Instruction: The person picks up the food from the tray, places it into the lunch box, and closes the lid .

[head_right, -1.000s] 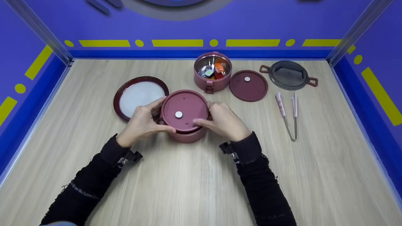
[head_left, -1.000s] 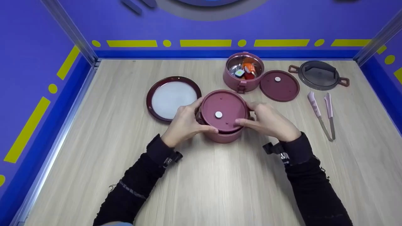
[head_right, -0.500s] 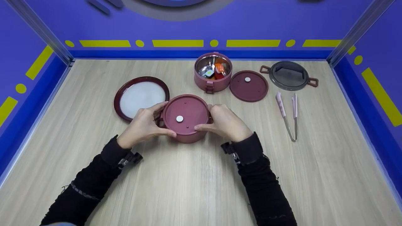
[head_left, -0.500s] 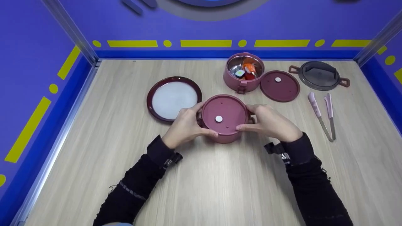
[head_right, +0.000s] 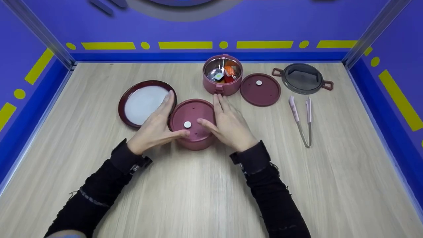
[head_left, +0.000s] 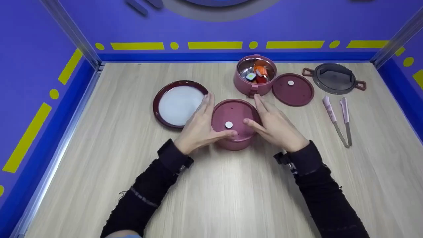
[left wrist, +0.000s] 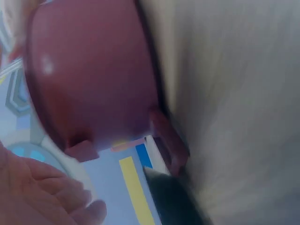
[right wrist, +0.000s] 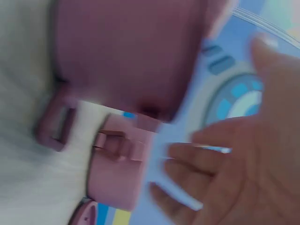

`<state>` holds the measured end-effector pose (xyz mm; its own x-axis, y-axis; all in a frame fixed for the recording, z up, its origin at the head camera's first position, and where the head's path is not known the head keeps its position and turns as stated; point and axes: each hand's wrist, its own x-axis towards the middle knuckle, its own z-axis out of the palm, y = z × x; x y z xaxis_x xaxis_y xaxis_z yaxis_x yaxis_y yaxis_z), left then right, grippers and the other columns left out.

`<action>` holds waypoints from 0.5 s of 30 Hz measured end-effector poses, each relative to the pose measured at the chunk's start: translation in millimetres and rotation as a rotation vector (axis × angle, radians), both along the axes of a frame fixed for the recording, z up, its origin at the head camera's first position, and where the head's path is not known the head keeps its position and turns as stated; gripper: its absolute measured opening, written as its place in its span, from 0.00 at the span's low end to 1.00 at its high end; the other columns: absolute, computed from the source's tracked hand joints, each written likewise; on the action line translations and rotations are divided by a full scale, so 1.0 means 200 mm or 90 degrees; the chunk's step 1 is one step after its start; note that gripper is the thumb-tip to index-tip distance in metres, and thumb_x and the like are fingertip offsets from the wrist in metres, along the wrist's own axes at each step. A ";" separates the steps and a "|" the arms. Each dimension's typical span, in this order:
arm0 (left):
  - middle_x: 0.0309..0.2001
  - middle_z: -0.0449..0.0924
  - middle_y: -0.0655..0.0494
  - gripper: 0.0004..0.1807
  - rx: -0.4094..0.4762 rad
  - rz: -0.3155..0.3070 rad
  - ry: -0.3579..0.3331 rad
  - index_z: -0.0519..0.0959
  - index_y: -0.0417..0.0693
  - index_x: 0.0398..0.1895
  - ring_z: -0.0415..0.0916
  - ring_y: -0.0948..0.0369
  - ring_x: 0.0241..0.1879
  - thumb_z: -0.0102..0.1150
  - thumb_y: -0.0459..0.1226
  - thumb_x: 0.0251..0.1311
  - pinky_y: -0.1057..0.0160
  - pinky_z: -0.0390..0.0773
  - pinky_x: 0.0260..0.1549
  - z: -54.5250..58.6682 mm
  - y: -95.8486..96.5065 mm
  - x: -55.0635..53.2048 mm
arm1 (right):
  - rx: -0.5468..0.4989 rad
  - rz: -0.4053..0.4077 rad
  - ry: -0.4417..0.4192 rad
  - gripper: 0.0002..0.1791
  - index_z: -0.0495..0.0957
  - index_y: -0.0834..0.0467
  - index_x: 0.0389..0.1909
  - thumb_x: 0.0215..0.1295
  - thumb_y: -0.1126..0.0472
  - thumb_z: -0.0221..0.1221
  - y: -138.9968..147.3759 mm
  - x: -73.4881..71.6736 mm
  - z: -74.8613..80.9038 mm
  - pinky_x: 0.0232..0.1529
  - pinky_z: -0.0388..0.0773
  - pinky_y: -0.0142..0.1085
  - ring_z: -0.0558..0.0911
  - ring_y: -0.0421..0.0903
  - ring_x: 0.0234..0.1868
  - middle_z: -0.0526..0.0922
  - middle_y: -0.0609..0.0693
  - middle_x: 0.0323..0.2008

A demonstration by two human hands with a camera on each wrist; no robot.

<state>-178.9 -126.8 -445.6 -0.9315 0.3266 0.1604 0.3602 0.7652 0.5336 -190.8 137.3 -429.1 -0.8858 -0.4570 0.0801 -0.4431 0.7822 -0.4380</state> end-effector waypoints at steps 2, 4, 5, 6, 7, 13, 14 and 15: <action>0.84 0.32 0.46 0.79 -0.046 0.006 0.014 0.35 0.42 0.83 0.34 0.54 0.84 0.52 0.84 0.41 0.49 0.48 0.81 -0.01 0.03 -0.02 | 0.008 0.009 0.041 0.53 0.42 0.67 0.80 0.74 0.32 0.49 -0.02 -0.01 -0.04 0.79 0.53 0.57 0.50 0.61 0.82 0.46 0.66 0.81; 0.84 0.28 0.50 0.81 -0.084 0.009 0.026 0.33 0.44 0.83 0.30 0.56 0.84 0.47 0.87 0.38 0.46 0.44 0.81 -0.02 0.05 -0.03 | 0.019 0.017 0.060 0.54 0.39 0.67 0.81 0.74 0.32 0.49 -0.04 -0.02 -0.09 0.80 0.50 0.58 0.45 0.61 0.83 0.42 0.65 0.82; 0.84 0.27 0.52 0.81 -0.097 0.010 0.030 0.32 0.45 0.83 0.28 0.57 0.84 0.45 0.88 0.36 0.45 0.43 0.81 -0.03 0.05 -0.03 | 0.024 0.020 0.067 0.55 0.39 0.66 0.81 0.74 0.32 0.48 -0.05 -0.03 -0.10 0.80 0.49 0.58 0.43 0.60 0.83 0.41 0.64 0.82; 0.84 0.26 0.53 0.82 -0.108 0.010 0.034 0.32 0.45 0.83 0.27 0.58 0.83 0.45 0.89 0.35 0.43 0.43 0.81 -0.03 0.06 -0.04 | 0.029 0.021 0.071 0.55 0.38 0.66 0.81 0.74 0.31 0.48 -0.05 -0.03 -0.12 0.80 0.48 0.58 0.42 0.59 0.83 0.40 0.64 0.82; 0.84 0.26 0.54 0.83 -0.116 0.010 0.034 0.32 0.46 0.83 0.27 0.58 0.83 0.44 0.90 0.33 0.42 0.43 0.80 -0.04 0.06 -0.04 | 0.031 0.023 0.072 0.55 0.38 0.66 0.81 0.73 0.31 0.48 -0.05 -0.04 -0.13 0.80 0.48 0.59 0.41 0.59 0.84 0.39 0.63 0.83; 0.84 0.25 0.54 0.84 -0.140 -0.003 0.021 0.31 0.48 0.83 0.26 0.59 0.83 0.43 0.91 0.30 0.41 0.41 0.80 -0.05 0.06 -0.04 | 0.031 0.028 0.072 0.55 0.39 0.62 0.82 0.72 0.28 0.47 -0.06 -0.04 -0.16 0.78 0.52 0.63 0.40 0.58 0.84 0.38 0.60 0.83; 0.84 0.25 0.54 0.84 -0.142 -0.004 0.020 0.31 0.48 0.83 0.25 0.59 0.83 0.43 0.91 0.30 0.41 0.41 0.80 -0.06 0.07 -0.04 | 0.033 0.027 0.073 0.55 0.39 0.62 0.82 0.72 0.28 0.46 -0.06 -0.04 -0.17 0.78 0.52 0.63 0.40 0.58 0.84 0.37 0.59 0.83; 0.84 0.25 0.55 0.83 -0.143 -0.005 0.017 0.30 0.49 0.83 0.25 0.60 0.83 0.43 0.91 0.31 0.42 0.40 0.80 -0.06 0.07 -0.04 | 0.033 0.027 0.073 0.54 0.39 0.61 0.82 0.72 0.28 0.46 -0.06 -0.04 -0.17 0.78 0.52 0.63 0.39 0.58 0.84 0.37 0.58 0.83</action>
